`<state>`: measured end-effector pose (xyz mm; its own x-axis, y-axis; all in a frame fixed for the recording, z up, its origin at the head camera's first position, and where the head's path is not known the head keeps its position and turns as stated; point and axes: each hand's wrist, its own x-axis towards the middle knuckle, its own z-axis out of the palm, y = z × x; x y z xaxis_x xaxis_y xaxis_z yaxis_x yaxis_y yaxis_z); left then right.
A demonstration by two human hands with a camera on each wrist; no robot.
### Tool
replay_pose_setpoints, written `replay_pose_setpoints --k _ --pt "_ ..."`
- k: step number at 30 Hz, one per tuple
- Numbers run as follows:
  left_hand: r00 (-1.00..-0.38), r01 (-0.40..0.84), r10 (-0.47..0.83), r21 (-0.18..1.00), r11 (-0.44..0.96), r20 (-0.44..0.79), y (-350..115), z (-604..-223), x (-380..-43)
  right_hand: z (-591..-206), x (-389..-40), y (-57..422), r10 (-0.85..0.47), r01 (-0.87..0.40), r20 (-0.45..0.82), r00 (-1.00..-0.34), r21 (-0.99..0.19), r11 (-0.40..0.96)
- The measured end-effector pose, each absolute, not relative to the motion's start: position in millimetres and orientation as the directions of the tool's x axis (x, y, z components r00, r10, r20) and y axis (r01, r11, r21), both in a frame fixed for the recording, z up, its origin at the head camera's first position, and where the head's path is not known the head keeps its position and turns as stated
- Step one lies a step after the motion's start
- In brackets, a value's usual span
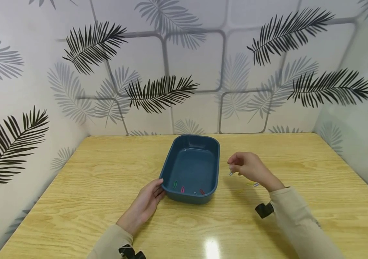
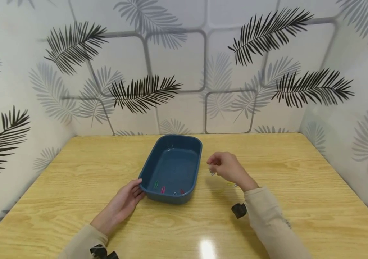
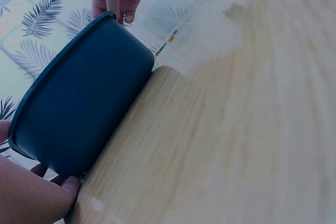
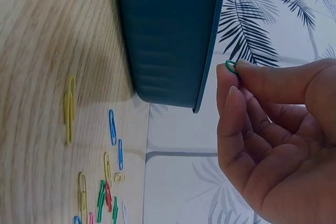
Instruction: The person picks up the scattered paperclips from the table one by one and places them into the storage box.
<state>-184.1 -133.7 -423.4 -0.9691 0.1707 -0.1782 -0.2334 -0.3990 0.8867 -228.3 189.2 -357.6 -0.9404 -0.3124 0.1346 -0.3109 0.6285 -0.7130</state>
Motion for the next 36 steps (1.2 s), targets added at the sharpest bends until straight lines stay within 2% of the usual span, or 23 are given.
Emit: replay_pose_setpoints --k 19,36 --pt "-0.967 -0.238 0.185 0.889 -0.391 -0.178 -134 -423 -183 -358 -212 154 -0.344 -0.358 0.193 -0.919 -0.773 0.523" --pt "-0.966 -0.238 0.191 0.89 -0.389 -0.175 -134 -422 -183 -359 -204 143 -0.39 -0.347 0.163 -0.906 -0.813 0.467"
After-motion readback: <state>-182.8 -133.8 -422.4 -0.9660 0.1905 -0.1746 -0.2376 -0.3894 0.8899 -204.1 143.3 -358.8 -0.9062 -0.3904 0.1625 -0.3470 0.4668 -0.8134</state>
